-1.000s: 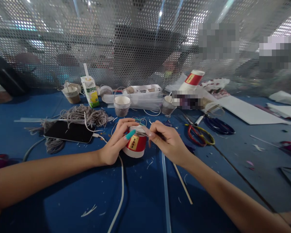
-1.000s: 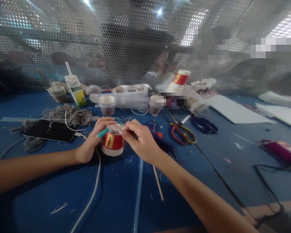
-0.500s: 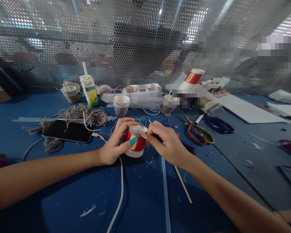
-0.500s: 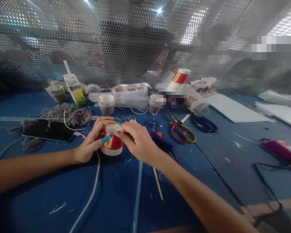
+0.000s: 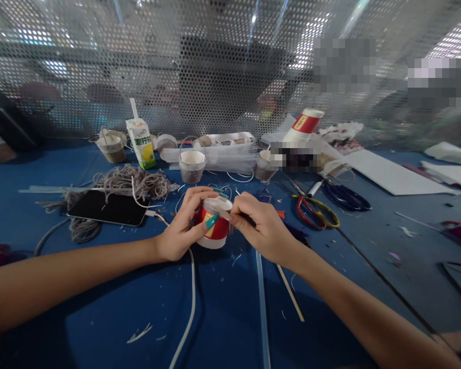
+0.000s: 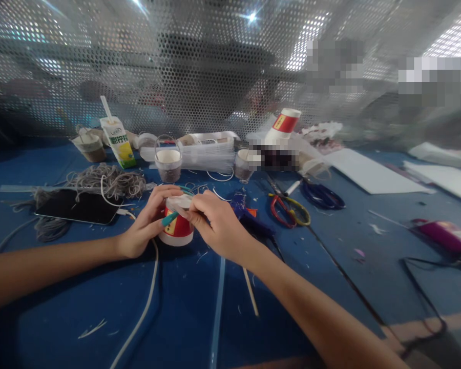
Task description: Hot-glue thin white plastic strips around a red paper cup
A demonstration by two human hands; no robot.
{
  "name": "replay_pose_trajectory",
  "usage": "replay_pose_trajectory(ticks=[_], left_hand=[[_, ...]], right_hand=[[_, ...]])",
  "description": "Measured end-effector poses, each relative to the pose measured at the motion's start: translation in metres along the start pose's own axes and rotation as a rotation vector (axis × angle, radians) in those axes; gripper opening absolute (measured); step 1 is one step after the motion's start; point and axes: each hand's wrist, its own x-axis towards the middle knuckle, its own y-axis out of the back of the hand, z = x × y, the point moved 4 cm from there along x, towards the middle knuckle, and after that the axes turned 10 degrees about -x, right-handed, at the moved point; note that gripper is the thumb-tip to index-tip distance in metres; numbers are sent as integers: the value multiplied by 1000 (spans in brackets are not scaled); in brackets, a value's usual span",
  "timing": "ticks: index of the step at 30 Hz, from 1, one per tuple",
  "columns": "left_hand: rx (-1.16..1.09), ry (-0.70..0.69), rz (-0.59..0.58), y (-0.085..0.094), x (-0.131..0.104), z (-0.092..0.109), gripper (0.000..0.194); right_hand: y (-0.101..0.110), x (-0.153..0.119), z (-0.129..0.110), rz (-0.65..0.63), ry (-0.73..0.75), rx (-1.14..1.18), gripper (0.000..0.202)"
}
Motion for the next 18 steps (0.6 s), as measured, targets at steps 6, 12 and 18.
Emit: replay_pose_trajectory(ticks=[6,12,18], left_hand=[[-1,-16,-16,1,0,2,45],[-36,36,-34,0,-1,1,47],[-43,36,-7,0,-1,-1,44]], right_hand=[[-1,0,1,8,-15,-3,35],[-3,-2,5,7,-40,21,34],[-3,-2,4,8,-39,25,34]])
